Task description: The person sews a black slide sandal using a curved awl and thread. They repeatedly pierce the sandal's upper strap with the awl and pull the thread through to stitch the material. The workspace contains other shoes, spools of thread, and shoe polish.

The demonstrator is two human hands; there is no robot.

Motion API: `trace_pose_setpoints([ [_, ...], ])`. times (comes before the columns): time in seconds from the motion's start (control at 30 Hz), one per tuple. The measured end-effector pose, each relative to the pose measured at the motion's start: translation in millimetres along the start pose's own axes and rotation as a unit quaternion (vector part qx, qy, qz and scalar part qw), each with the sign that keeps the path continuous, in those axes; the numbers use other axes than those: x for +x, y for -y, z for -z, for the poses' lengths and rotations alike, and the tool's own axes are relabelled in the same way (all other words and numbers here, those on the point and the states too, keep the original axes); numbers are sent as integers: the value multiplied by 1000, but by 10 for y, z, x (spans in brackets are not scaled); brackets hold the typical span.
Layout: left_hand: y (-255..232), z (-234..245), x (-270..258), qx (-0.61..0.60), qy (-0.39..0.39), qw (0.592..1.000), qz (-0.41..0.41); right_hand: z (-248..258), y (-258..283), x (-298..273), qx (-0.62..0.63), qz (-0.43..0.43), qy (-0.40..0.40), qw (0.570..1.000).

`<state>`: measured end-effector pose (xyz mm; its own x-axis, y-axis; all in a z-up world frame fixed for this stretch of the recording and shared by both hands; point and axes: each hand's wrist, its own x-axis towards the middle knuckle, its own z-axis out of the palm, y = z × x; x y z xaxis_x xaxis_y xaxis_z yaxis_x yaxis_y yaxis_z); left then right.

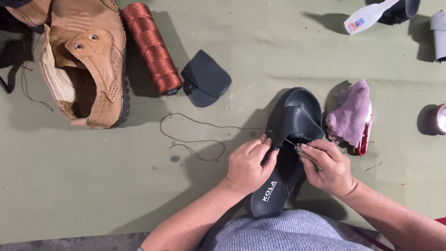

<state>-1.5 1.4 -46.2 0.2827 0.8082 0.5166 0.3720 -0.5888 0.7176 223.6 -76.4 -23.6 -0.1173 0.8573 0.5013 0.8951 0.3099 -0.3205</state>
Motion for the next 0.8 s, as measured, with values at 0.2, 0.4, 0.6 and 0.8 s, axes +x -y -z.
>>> trace_pose_setpoints([
  [0.2, -15, 17, 36, -8, 3, 1000, -5, 54, 63, 96, 41, -28, 8, 999],
  [0.4, 15, -20, 2, -4, -2, 1000, -8, 112, 135, 207, 75, -55, 21, 995],
  [0.6, 14, 63, 97, -97, 30, 988, 120, 107, 107, 207, 84, -48, 20, 995],
  [0.8, 118, 401, 473, -398, 136, 813, 404, 193, 183, 248, 93, -62, 29, 993],
])
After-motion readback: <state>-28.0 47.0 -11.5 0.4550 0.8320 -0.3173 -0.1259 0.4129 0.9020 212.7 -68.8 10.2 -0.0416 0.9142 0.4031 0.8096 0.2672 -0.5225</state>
